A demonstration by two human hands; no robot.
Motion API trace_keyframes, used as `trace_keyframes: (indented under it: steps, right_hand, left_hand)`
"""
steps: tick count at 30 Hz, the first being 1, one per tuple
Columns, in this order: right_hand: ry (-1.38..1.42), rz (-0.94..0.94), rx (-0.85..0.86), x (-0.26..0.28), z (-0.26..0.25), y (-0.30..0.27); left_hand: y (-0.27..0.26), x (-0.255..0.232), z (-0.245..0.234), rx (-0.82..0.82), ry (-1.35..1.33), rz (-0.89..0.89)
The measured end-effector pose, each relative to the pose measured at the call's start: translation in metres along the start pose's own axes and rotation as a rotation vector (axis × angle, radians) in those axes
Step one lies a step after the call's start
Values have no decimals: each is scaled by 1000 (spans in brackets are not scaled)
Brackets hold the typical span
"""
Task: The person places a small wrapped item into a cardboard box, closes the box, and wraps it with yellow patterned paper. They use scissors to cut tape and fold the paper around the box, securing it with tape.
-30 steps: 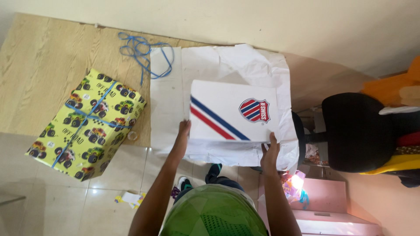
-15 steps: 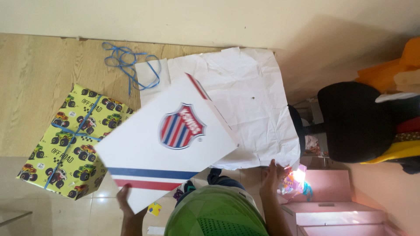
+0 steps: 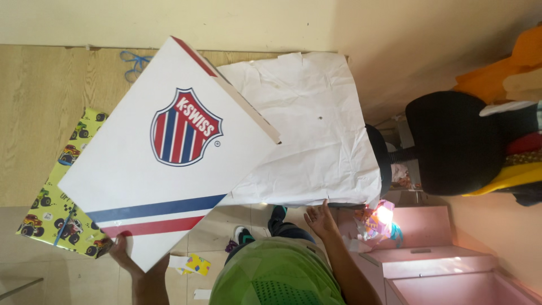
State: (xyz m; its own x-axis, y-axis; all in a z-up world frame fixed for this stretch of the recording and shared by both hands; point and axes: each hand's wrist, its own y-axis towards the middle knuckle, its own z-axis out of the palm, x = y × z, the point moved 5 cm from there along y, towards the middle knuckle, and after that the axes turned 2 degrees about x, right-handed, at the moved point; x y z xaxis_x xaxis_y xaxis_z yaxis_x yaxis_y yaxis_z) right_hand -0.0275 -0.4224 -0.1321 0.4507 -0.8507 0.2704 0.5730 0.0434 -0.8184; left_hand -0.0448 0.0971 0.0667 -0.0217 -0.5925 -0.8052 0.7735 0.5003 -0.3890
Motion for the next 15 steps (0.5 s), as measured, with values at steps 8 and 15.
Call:
trace_keyframes:
  steps: [8,15]
  right_hand:
    - [3,-127,72,-9,7,11]
    - [-201,-492,-121,24,-39,-54]
  left_hand:
    - [-2,1,31,114,20,56]
    - [7,18,59,280,87,156]
